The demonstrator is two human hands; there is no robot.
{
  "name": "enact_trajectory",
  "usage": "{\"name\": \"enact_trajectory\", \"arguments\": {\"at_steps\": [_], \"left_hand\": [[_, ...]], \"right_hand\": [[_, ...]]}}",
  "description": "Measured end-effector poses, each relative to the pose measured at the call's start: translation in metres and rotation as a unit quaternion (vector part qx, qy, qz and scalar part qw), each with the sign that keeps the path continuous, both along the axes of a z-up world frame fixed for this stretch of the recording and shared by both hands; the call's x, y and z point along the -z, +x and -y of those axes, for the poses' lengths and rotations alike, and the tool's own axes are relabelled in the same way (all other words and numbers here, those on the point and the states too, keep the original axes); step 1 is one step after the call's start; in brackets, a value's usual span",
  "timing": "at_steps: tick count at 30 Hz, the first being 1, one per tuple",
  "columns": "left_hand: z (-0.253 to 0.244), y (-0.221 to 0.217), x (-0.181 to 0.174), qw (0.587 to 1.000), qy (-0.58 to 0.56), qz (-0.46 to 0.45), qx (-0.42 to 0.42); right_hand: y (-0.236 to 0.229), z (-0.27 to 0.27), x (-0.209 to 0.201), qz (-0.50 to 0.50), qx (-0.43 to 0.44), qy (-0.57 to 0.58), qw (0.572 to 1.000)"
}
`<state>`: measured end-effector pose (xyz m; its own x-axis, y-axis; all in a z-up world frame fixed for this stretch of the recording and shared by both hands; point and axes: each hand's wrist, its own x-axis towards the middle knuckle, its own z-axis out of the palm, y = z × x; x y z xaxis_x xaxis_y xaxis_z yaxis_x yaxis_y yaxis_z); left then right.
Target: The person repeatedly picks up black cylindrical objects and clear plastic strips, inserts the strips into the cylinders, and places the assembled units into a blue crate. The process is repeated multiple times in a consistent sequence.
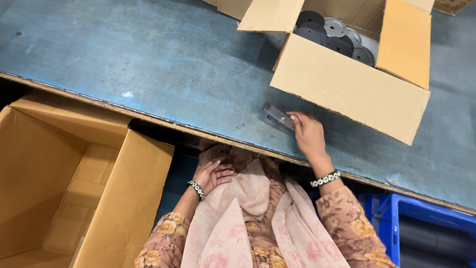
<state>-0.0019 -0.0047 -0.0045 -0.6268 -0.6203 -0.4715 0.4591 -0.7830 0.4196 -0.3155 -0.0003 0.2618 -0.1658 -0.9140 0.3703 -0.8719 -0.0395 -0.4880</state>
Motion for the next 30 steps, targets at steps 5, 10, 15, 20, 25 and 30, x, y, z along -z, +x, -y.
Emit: {"name": "enact_trajectory", "arguments": {"at_steps": [5, 10, 15, 20, 25, 30], "left_hand": [[-0.002, -0.003, 0.000, 1.000, -0.015, 0.004, -0.001], [-0.003, 0.000, -0.003, 1.000, -0.012, 0.011, -0.013], [-0.003, -0.002, -0.005, 1.000, -0.005, 0.014, -0.013], [-0.005, 0.000, -0.007, 1.000, -0.013, 0.006, -0.014], [-0.005, 0.001, -0.009, 1.000, -0.017, 0.013, -0.018], [-0.005, 0.001, -0.010, 1.000, -0.013, 0.008, -0.016]], "right_hand": [[0.005, 0.013, -0.022, -0.005, -0.063, 0.063, 0.996], [0.012, 0.015, -0.029, -0.028, -0.070, 0.128, 0.989], [0.010, 0.025, -0.018, -0.065, 0.002, 0.086, 0.994], [0.013, 0.041, -0.013, -0.085, 0.022, 0.122, 0.989], [0.013, 0.044, -0.011, -0.120, 0.003, 0.124, 0.985], [0.011, 0.047, -0.006, -0.172, -0.020, 0.118, 0.978]]}}
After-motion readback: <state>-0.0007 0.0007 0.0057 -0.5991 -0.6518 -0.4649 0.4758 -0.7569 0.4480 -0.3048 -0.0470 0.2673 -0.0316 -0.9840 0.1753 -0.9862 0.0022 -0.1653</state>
